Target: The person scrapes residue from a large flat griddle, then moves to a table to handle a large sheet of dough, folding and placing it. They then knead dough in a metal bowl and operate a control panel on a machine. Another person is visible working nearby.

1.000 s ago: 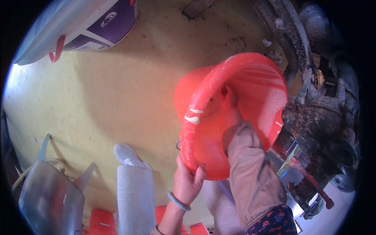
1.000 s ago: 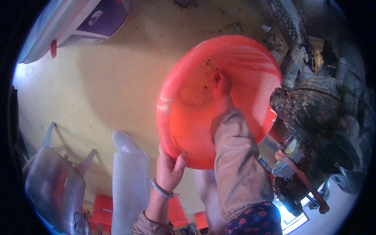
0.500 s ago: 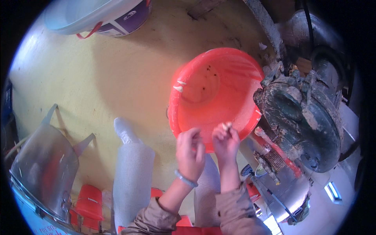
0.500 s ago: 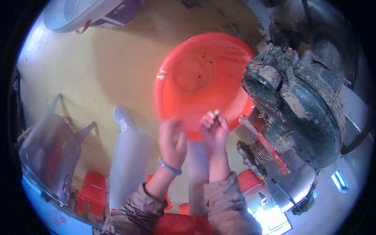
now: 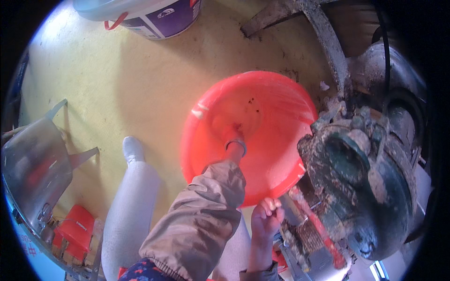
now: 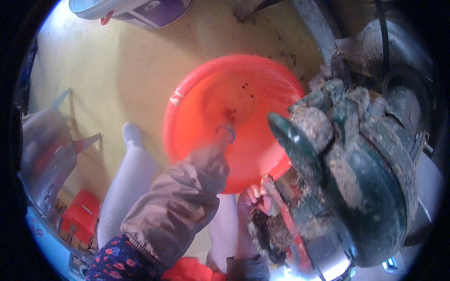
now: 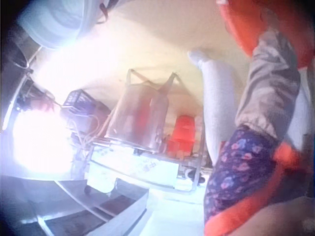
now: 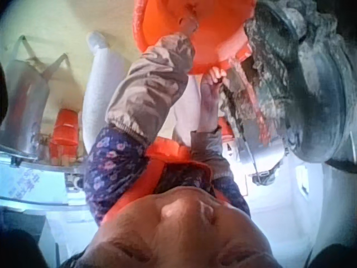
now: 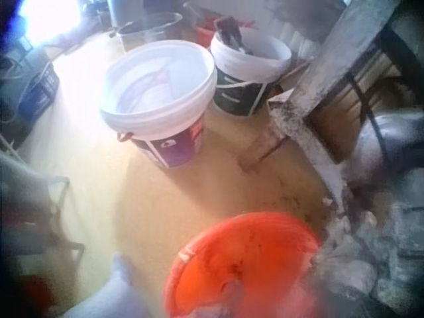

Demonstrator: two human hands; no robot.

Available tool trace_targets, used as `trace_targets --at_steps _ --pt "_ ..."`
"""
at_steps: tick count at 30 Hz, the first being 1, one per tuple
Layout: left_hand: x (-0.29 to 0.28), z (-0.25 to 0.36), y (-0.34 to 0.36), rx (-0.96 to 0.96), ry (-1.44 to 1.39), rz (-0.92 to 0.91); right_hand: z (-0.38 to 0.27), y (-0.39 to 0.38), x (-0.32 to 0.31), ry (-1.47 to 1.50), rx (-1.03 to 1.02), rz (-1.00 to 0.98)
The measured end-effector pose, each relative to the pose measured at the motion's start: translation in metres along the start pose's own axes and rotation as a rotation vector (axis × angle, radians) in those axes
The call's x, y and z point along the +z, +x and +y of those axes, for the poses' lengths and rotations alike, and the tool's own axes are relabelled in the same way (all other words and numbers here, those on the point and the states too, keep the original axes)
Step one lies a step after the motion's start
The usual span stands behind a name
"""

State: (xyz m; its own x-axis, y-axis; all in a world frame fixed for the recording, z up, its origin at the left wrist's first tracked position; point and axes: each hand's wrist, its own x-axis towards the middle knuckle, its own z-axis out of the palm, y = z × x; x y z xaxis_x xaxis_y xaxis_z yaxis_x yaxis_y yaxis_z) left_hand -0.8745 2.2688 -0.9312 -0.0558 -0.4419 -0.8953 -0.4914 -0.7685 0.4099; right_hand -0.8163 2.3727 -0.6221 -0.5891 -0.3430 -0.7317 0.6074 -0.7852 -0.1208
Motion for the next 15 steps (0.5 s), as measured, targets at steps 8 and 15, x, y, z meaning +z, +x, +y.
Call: trace_targets --at_steps 8,15 --pt "0.026 -0.009 0.003 0.301 0.328 0.033 -0.007 0.002 -0.001 -0.06 0.032 0.034" --pt "0.009 -0.013 0.017 0.606 0.945 -0.025 -0.01 0.01 0.005 0.006 0.076 0.011"
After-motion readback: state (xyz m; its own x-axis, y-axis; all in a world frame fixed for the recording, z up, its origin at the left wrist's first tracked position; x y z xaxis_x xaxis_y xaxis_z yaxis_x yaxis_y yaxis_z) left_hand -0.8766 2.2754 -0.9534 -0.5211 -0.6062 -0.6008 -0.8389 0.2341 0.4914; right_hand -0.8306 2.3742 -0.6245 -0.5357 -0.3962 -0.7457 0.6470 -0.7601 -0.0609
